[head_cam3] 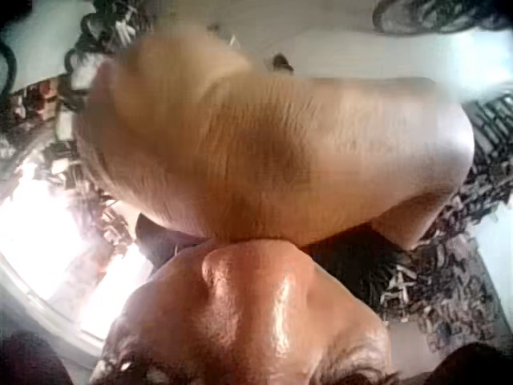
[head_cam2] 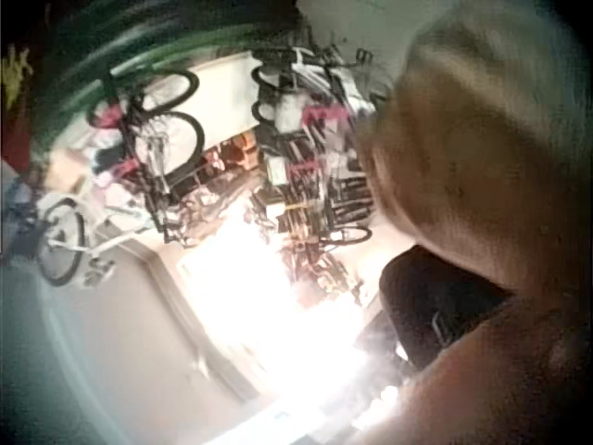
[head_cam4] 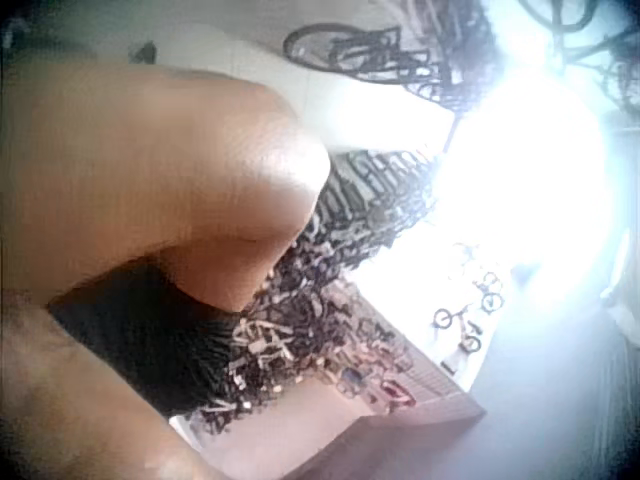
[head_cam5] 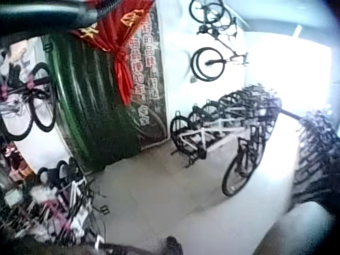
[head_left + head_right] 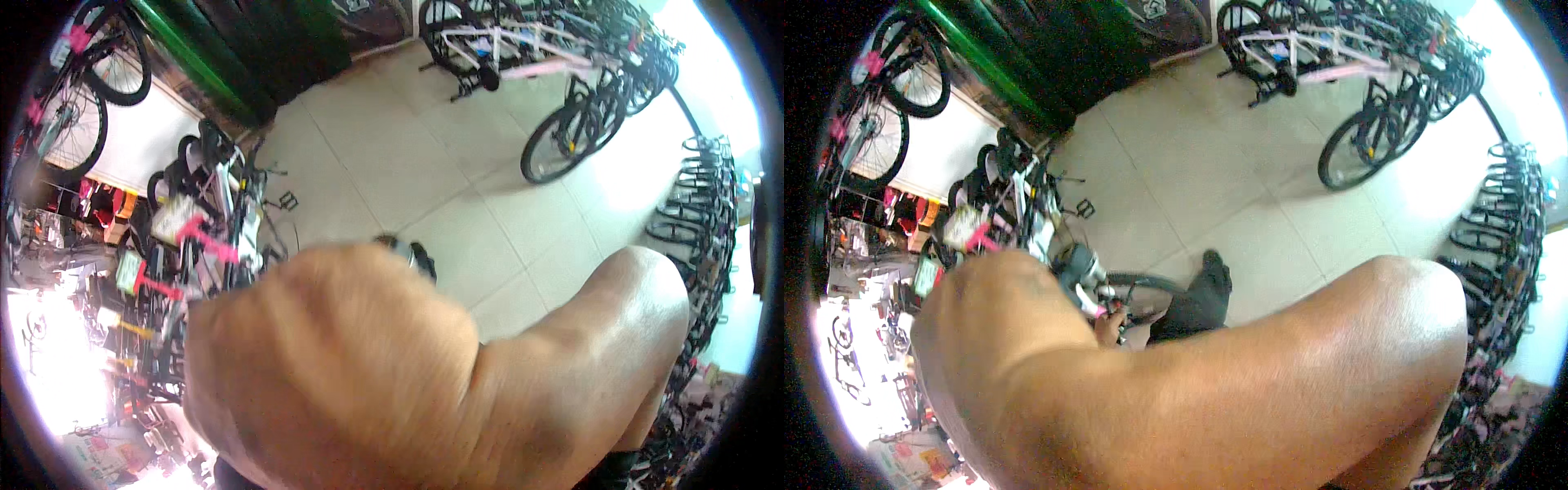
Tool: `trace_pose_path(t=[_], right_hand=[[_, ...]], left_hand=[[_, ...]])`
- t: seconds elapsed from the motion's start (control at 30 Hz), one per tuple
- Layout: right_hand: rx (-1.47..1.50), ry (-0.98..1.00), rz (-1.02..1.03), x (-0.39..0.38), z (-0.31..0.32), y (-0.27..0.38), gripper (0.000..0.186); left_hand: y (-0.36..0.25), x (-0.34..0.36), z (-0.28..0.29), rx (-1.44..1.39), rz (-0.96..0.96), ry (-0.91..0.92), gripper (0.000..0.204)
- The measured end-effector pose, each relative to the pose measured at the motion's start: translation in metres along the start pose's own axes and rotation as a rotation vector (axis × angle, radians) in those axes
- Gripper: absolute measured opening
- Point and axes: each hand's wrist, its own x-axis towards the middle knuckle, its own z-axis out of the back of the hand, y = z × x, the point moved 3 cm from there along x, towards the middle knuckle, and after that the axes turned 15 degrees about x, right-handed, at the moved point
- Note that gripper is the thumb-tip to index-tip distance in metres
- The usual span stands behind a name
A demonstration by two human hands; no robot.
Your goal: The person is repairing a bicycle, focusing on the rear derailleur and chain area. They use their hands to adjust and tighten components, then remove the handlebars and walk into a shop.
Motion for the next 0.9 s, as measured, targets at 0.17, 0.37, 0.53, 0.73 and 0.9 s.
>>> trace_pose_path(t=[0.17, 0.37, 0.53, 0.73, 0.9], right_hand=[[-0.025, 0.081, 0.138, 0.09, 0.064, -0.095, 0.021], [0.002, 0.111, 0.16, 0.163, 0.13, -0.248, 0.024], [0.132, 0.158, 0.182, 0.231, 0.181, -0.455, 0.033], [0.404, 0.115, -0.077, 0.381, 0.172, -0.642, 0.032], [0.549, 0.151, -0.21, 0.511, 0.142, -0.736, 0.032]], left_hand=[[-0.168, 0.101, 0.053, -0.078, -0.115, 0.022, 0.033], [-0.341, 0.231, 0.102, -0.082, -0.236, 0.003, 0.034], [-0.391, 0.325, 0.162, -0.177, -0.199, -0.21, 0.037], [-0.333, 0.318, 0.211, -0.442, -0.006, -0.595, 0.04], [-0.346, 0.332, 0.262, -0.716, 0.253, -0.711, 0.039]])
